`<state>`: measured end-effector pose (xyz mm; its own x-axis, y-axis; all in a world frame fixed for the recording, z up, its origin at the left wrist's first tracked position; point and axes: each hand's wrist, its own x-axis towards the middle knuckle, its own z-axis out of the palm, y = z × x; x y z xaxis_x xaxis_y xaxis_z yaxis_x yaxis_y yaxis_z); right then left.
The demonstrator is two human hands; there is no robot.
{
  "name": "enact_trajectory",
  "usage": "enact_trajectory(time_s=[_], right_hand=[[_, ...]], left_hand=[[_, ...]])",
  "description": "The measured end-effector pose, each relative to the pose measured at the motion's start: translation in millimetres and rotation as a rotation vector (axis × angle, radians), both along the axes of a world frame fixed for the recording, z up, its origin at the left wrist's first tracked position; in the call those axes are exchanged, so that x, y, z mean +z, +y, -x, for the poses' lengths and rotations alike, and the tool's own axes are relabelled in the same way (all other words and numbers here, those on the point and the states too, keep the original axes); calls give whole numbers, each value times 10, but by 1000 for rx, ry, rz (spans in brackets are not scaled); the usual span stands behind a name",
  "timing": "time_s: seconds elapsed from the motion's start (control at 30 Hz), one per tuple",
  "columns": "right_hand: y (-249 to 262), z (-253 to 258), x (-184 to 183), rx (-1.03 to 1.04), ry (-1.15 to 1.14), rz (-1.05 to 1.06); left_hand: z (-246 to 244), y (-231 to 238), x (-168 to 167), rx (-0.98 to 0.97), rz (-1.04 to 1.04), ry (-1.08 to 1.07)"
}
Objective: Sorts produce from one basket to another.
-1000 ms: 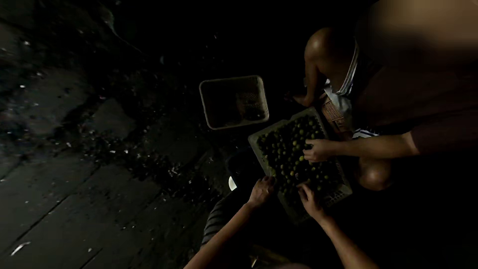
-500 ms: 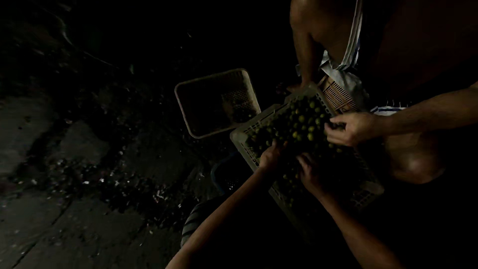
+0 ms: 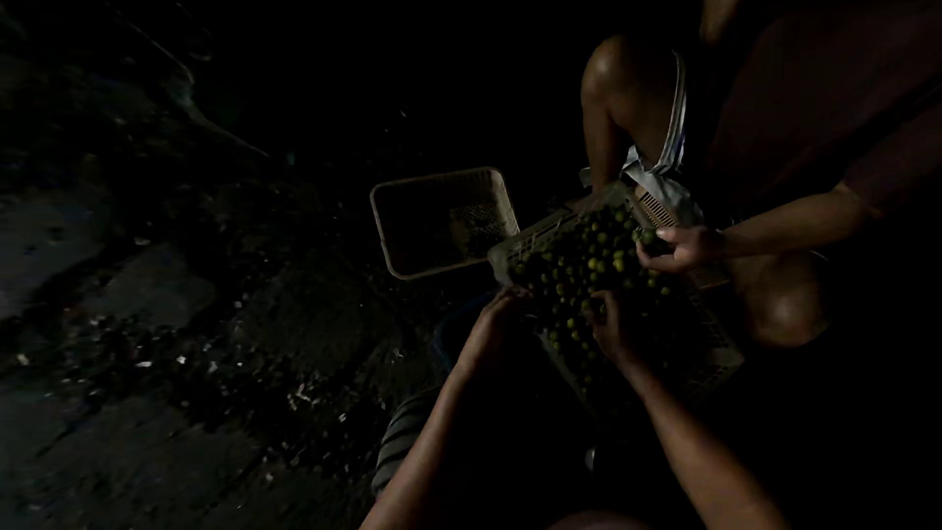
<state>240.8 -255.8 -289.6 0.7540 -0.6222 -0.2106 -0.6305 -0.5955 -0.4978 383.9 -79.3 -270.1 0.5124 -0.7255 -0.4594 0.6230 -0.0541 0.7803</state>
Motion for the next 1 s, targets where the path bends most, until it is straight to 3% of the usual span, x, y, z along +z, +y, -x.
enact_trajectory(time_s=[0.13, 0.27, 0.37, 0.5, 0.67, 0.87, 1.0], right_hand=[[512, 112, 260, 73, -292, -72], [868, 269, 281, 207, -357, 74], [948, 415, 281, 220, -296, -41], [984, 742, 304, 156, -194, -127], [1015, 1114, 286, 19, -34, -139], [1103, 1310, 138, -39, -85, -143], [1150, 1323, 72, -103, -52, -193]], left_hand=[[356, 76, 120, -19, -172, 122], [656, 222, 91, -174, -60, 242], [719, 420, 80, -255, -97, 237], [679, 656, 211, 21, -92, 180], [111, 578, 202, 388, -140, 58], [-934, 260, 128, 521, -127, -122], [-1319, 188, 132, 508, 31, -140]])
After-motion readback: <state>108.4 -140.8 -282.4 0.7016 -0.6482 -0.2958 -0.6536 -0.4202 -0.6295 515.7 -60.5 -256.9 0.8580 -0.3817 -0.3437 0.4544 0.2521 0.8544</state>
